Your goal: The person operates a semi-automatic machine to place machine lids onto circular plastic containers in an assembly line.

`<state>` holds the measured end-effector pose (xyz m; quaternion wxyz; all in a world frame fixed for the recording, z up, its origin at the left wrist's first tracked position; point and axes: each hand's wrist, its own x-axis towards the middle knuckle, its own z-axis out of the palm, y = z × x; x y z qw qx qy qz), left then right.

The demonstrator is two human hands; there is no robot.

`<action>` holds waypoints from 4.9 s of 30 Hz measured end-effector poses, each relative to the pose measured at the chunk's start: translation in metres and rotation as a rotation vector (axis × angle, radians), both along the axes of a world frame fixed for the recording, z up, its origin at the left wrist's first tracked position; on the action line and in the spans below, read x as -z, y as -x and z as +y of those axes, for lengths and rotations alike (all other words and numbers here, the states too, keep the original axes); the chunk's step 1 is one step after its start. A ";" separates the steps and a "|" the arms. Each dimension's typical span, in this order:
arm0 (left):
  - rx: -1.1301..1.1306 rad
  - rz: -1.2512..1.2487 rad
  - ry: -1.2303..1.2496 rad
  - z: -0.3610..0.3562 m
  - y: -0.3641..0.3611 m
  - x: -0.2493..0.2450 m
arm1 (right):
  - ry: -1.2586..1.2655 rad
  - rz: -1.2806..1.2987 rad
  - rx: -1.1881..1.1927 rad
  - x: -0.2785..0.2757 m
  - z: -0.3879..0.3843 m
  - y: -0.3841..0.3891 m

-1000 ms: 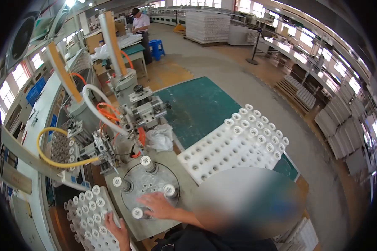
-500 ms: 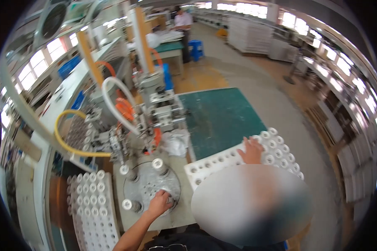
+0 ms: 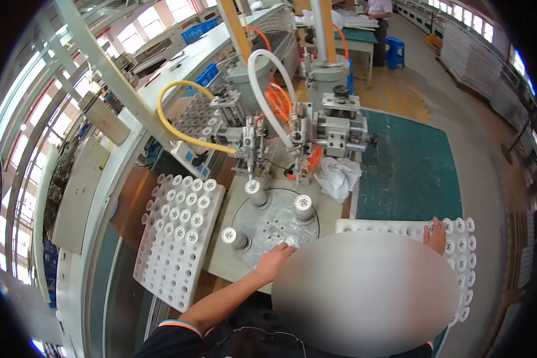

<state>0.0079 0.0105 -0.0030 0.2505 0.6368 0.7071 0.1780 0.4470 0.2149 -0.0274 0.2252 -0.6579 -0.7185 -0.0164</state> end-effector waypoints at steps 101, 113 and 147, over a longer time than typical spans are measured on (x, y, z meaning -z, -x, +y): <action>0.115 -0.048 -0.039 -0.049 0.082 -0.009 | -0.039 0.498 0.189 -0.064 -0.170 0.071; -0.698 0.023 -0.069 -0.247 0.264 -0.028 | 0.279 0.143 -0.882 0.023 -0.205 0.504; -0.496 -0.420 -0.310 -0.160 0.242 -0.014 | 0.165 0.199 -0.937 0.006 -0.206 0.532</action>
